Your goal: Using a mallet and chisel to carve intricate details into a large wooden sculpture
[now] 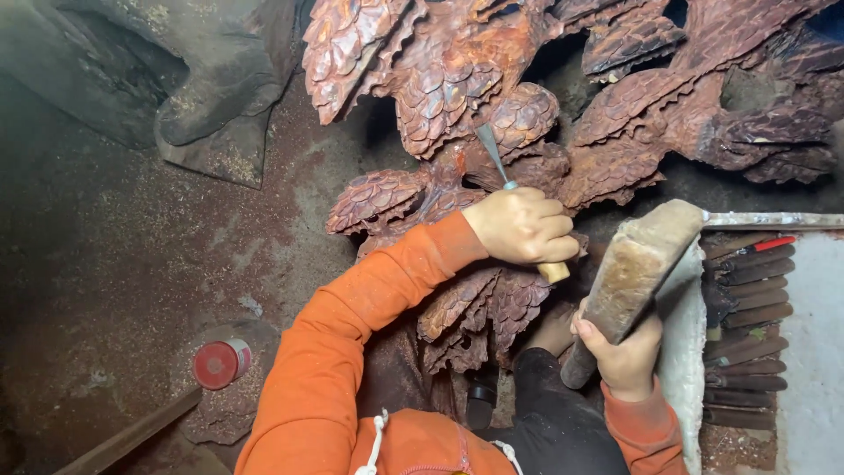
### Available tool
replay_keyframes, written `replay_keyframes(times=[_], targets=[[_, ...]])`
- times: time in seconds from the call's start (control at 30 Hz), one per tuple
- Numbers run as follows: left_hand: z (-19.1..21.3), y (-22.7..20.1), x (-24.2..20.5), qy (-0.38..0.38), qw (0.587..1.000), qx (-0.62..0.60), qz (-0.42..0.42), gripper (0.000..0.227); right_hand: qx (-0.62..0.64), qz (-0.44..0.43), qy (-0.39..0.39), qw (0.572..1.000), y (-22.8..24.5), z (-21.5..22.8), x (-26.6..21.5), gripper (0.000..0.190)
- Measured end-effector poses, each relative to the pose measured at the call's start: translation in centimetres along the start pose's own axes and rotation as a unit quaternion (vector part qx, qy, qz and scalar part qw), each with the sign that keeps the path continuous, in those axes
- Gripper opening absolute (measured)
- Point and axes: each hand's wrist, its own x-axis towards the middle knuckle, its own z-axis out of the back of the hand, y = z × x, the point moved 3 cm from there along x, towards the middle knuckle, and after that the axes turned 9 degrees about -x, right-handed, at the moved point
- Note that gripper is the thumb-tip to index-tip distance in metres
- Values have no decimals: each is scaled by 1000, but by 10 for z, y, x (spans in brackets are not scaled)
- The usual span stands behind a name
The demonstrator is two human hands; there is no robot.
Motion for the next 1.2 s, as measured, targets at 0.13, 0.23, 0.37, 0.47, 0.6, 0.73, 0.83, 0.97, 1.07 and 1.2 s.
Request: replay_keyframes(times=[0.13,0.23,0.37,0.47,0.6,0.73,0.83,0.97,1.07,1.2], targets=[[19,10,22,-19,1000,19,-15,19,191,48,30,980,-1,-2,0,46],[15,21,23,-3,1000,22,-11,24,224,47,35,973,-7,0,-1,42],[15,23,21,2,1000,10,2,26,232,47,39,971,-10,-1,-1,45],[11,25,19,7,1000,14,3,19,211,60,38,975,-2,-2,0,46],[19,25,23,-11,1000,6,-1,24,244,67,41,966,-14,5,1,46],[27,25,26,-17,1000,-3,13,26,117,114,236,958,-26,49,16,44],[13,34,22,-55,998,24,-3,26,-168,115,131,970,-27,3,13,71],[11,39,23,-100,995,19,-3,28,-186,229,-105,949,-27,1,-5,70],[13,42,24,-108,994,3,13,27,-11,-5,193,981,52,24,14,43],[15,45,25,-119,993,-5,13,37,-287,70,-129,947,-18,-19,14,100]])
